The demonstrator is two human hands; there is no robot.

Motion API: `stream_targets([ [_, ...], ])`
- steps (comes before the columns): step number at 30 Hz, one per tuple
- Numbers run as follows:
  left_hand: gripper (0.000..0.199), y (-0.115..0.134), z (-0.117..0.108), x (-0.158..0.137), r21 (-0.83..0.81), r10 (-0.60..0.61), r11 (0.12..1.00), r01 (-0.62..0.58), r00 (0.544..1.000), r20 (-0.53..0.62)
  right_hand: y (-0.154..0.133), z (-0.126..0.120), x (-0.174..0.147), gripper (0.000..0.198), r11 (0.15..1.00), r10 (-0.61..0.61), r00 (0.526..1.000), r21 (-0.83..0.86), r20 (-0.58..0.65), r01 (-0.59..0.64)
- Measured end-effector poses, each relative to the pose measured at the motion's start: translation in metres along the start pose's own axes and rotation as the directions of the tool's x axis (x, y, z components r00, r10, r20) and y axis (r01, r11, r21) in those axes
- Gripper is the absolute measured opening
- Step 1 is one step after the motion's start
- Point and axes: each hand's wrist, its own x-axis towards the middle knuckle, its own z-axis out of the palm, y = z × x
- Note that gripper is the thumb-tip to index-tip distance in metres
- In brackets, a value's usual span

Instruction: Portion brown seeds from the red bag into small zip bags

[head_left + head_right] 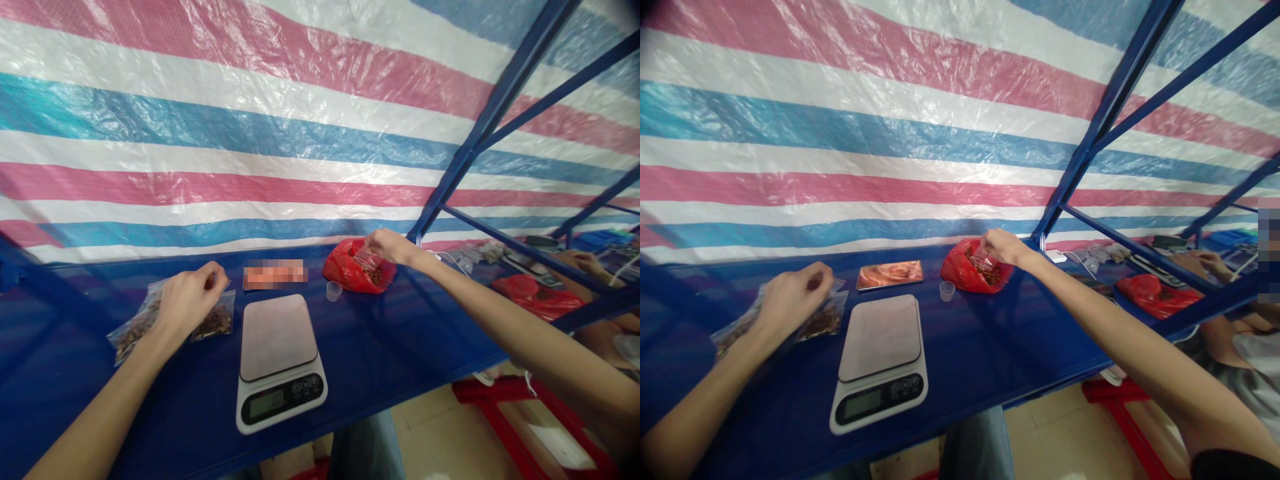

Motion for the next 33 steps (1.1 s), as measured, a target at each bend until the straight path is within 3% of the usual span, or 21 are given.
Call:
stream_targets([
  [8,0.03,-0.001,0.0,0.0,0.012,0.003,1.0,-0.003,1.0,-0.006,0.007,-0.018,-0.009,0.027,0.994,0.103,0.995,-0.027,-0.009,-0.103],
  [12,0.031,-0.001,-0.002,-0.001,0.016,-0.002,1.0,0.002,1.0,-0.028,-0.003,-0.034,-0.028,0.037,0.994,0.098,0.96,-0.022,-0.263,-0.107],
  [16,0.031,0.0,-0.003,-0.002,0.004,0.004,1.0,-0.004,1.0,-0.031,-0.046,-0.033,-0.073,0.05,0.992,0.071,0.885,0.128,-0.461,-0.013],
  [19,0.031,0.002,-0.002,-0.002,0.008,0.012,1.0,-0.012,0.999,-0.044,-0.086,-0.006,-0.113,0.054,0.982,-0.04,0.833,0.133,-0.553,0.135],
  [22,0.031,0.003,-0.001,-0.002,0.022,0.011,1.0,-0.01,0.999,-0.051,-0.118,0.042,-0.148,0.07,0.971,-0.187,0.795,0.015,-0.577,0.24],
  [24,0.031,0.003,-0.001,-0.003,0.029,0.01,1.0,-0.008,0.998,-0.057,-0.133,0.076,-0.167,0.08,0.959,-0.266,0.826,-0.046,-0.497,0.281],
  [27,0.032,0.001,0.0,-0.003,0.042,0.007,0.999,-0.004,0.998,-0.069,-0.145,0.113,-0.187,0.082,0.96,-0.276,0.917,-0.043,-0.288,0.276],
  [30,0.033,0.001,0.001,-0.002,0.05,0.014,0.999,-0.01,0.997,-0.079,-0.143,0.127,-0.193,0.089,0.961,-0.276,0.946,-0.019,-0.167,0.277],
  [33,0.033,0.0,-0.003,-0.001,0.062,0.006,0.998,0.0,0.996,-0.092,-0.138,0.13,-0.187,0.093,0.967,-0.254,0.952,-0.013,-0.172,0.256],
])
